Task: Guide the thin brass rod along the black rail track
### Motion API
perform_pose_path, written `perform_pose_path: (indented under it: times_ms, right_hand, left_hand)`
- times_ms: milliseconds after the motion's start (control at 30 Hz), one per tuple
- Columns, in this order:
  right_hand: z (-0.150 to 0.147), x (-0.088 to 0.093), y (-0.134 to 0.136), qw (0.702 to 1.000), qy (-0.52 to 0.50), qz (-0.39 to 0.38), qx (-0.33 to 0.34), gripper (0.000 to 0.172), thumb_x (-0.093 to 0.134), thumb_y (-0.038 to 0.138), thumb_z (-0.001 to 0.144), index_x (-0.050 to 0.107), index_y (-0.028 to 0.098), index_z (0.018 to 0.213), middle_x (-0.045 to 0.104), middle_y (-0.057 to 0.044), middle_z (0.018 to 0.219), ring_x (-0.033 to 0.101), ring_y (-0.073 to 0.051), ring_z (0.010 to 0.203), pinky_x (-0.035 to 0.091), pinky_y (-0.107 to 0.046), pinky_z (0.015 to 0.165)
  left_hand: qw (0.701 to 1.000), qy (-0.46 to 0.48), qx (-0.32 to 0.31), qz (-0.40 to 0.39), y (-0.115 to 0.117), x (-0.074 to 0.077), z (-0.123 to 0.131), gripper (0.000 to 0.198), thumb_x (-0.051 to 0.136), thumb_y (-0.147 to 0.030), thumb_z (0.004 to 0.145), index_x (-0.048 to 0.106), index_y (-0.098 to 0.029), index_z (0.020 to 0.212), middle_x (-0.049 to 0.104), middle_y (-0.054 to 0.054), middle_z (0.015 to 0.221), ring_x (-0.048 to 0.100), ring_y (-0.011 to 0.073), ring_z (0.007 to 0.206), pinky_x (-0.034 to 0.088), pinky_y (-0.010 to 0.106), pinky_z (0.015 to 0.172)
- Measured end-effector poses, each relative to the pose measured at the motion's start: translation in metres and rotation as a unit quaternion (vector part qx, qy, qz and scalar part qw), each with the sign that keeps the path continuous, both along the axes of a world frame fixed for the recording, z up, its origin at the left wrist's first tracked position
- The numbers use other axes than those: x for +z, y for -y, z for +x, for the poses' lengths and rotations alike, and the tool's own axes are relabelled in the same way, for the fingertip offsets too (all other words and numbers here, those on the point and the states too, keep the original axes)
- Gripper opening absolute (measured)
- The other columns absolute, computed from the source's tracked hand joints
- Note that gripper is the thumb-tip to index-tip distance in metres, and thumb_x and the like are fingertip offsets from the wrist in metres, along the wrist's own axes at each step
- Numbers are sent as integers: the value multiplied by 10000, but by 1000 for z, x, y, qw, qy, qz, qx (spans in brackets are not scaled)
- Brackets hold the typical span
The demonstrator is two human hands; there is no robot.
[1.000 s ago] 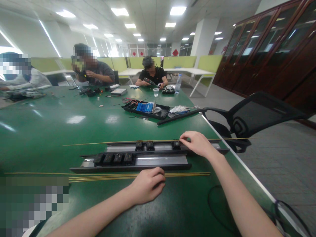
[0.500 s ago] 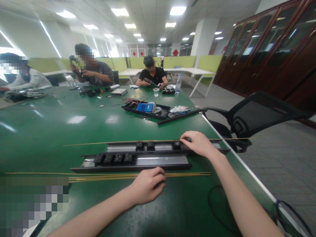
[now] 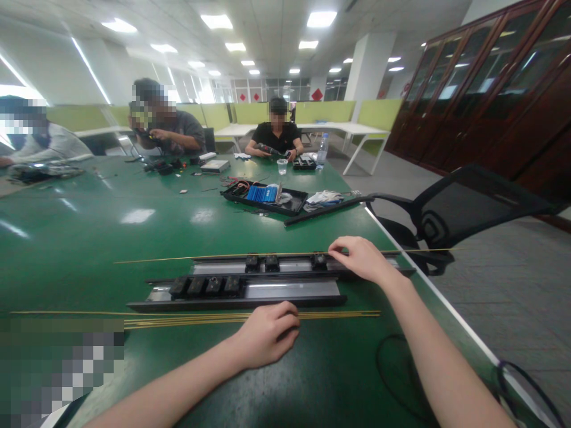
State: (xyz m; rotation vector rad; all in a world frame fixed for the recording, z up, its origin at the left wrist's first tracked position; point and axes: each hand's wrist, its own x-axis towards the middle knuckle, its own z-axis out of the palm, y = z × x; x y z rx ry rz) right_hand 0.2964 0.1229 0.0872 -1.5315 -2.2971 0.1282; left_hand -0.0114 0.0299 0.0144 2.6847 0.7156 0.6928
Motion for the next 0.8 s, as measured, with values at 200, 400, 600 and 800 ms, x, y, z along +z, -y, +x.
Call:
perform_pose_path:
  times_ms: [200, 400, 600, 800]
  right_hand:
    - [-1, 4, 2, 1000, 0, -18, -12, 280, 537, 442, 898, 744, 255, 891, 758, -23, 951, 680, -196, 860, 490, -331, 802]
    - [3, 6, 3, 999, -2, -24, -22, 281, 549, 453, 885, 749, 255, 882, 763, -25, 951, 685, -201, 861, 499, -333, 800]
    - [8, 5, 2, 999, -5, -26, -18, 291, 544, 467, 884, 751, 263, 890, 767, -22, 968, 693, -206, 872, 514, -333, 805]
    - [10, 7, 2, 999, -9, -29, -14, 289, 548, 460, 878, 754, 258, 890, 771, -24, 955, 694, -207, 860, 517, -334, 794]
  left_hand:
    - [1000, 2, 3, -1, 0, -1, -1, 157, 519, -251, 961, 651, -185, 1015, 647, 78, 1087, 672, 185, 908, 562, 290, 800]
    - [1000, 2, 1, -3, -1, -2, -1, 155, 527, -246, 954, 650, -183, 1023, 645, 76, 1092, 672, 189, 922, 563, 290, 801]
    - [1000, 3, 3, -5, 0, 1, 0, 158, 520, -248, 958, 652, -184, 1015, 649, 77, 1087, 673, 187, 913, 565, 291, 799]
    - [1000, -8, 5, -3, 0, 2, 0, 153, 528, -253, 957, 654, -181, 1007, 649, 75, 1086, 673, 191, 908, 565, 289, 788]
